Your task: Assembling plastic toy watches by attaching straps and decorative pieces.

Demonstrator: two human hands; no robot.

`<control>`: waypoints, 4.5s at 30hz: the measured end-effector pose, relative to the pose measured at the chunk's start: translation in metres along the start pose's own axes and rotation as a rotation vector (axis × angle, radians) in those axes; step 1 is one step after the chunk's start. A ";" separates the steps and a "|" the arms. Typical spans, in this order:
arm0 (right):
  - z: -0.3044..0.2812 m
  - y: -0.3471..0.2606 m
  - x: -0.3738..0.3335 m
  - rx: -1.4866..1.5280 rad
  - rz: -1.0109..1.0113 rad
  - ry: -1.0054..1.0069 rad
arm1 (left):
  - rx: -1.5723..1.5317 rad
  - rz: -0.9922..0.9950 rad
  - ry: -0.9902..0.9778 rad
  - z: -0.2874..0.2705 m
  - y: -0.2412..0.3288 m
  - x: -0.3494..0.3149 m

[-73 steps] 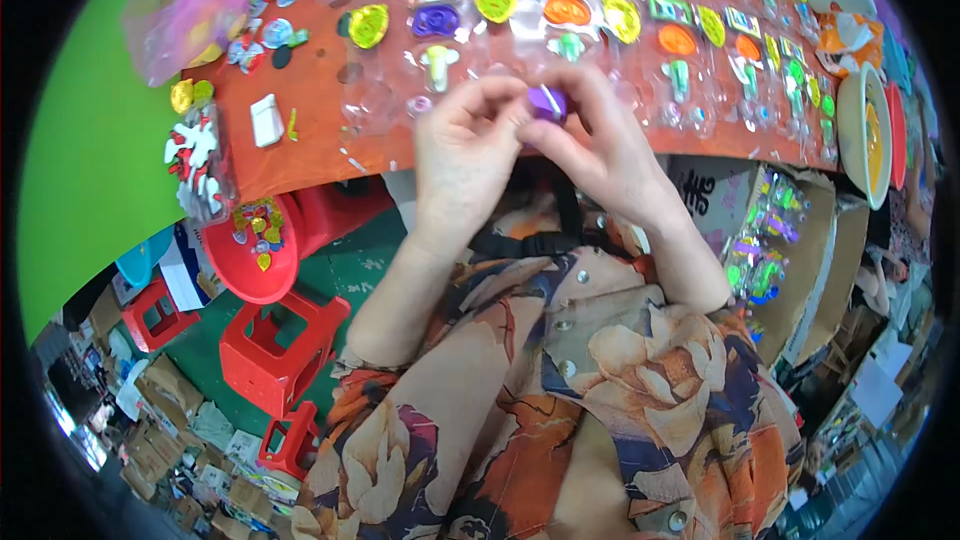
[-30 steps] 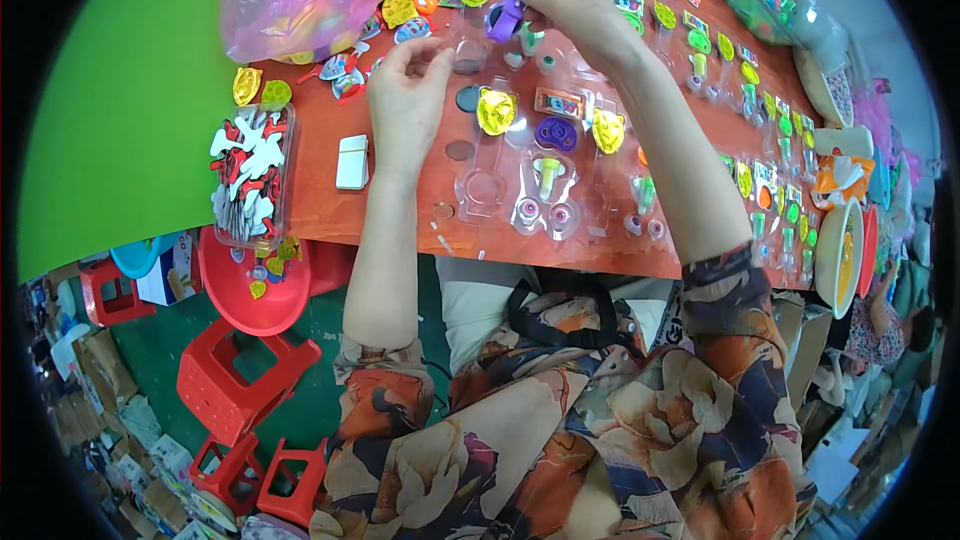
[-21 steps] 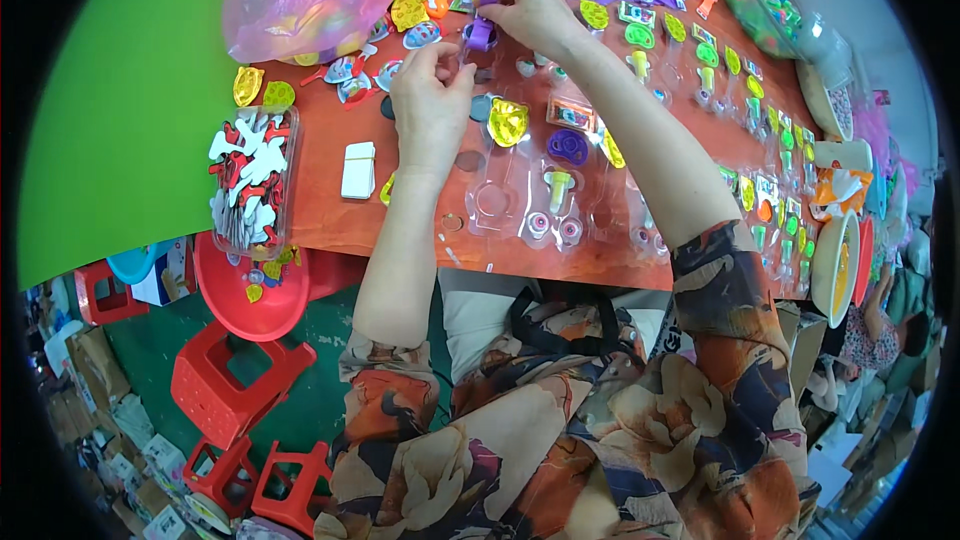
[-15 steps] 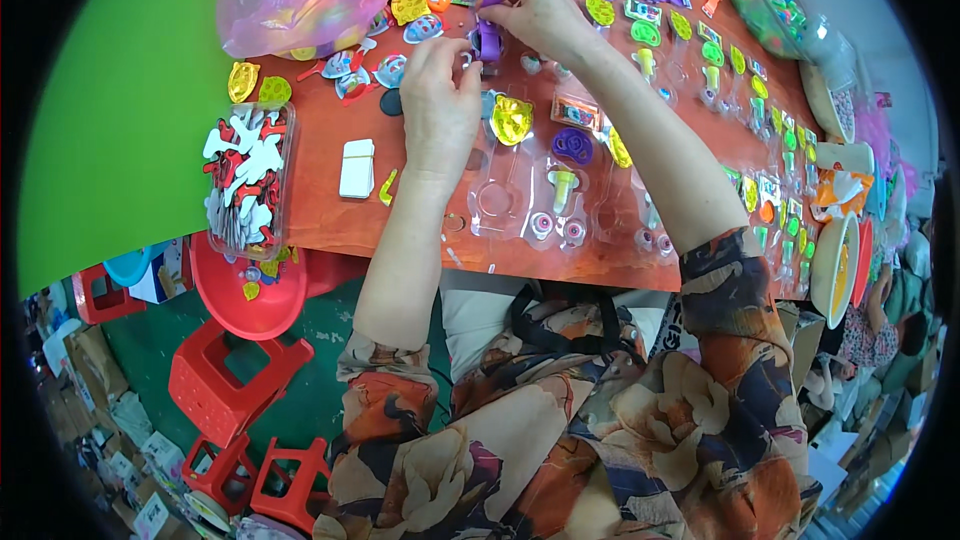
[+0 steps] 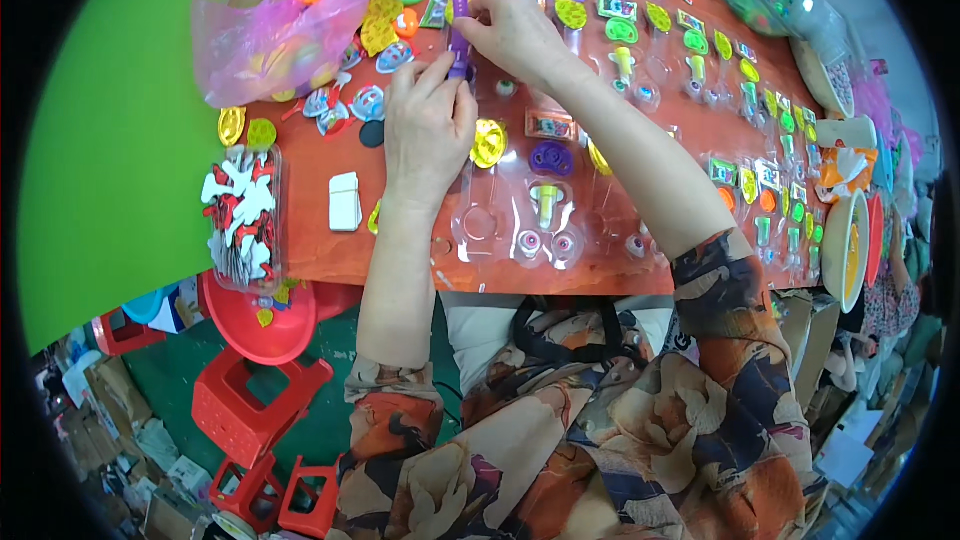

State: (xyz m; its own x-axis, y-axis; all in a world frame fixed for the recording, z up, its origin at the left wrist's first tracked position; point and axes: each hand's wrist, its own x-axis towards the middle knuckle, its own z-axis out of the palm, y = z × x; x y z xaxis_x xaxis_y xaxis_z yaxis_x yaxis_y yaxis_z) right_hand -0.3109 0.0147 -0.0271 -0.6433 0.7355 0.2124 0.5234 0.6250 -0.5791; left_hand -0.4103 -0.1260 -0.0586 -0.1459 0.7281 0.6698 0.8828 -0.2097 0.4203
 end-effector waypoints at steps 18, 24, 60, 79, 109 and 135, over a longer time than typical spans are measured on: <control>-0.043 0.070 0.102 -0.600 -0.294 -0.111 | 0.074 -0.092 0.062 -0.009 0.006 0.005; -0.092 0.086 0.110 0.025 -0.137 0.376 | -0.010 -0.116 0.221 -0.021 0.008 0.009; -0.130 -0.031 -0.266 1.055 0.269 0.093 | -1.271 -0.829 -0.233 -0.021 0.172 -0.011; -0.093 -0.037 -0.239 1.037 0.348 0.098 | -0.278 -0.133 -0.402 -0.031 0.169 -0.027; -0.101 -0.049 -0.247 1.466 0.147 0.191 | -1.298 -1.087 -0.210 -0.091 0.180 -0.094; -0.016 -0.064 -0.173 0.379 0.152 -0.083 | 0.040 -0.257 0.170 -0.038 0.121 -0.135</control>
State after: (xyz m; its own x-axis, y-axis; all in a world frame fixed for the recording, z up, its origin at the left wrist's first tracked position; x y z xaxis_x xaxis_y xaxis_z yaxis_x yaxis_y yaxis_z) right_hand -0.2241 -0.1478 -0.0143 -0.6258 0.7786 0.0471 0.3828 0.3591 -0.8512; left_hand -0.3011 -0.2739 -0.0748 -0.4364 0.6335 0.6390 0.8238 -0.0042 0.5669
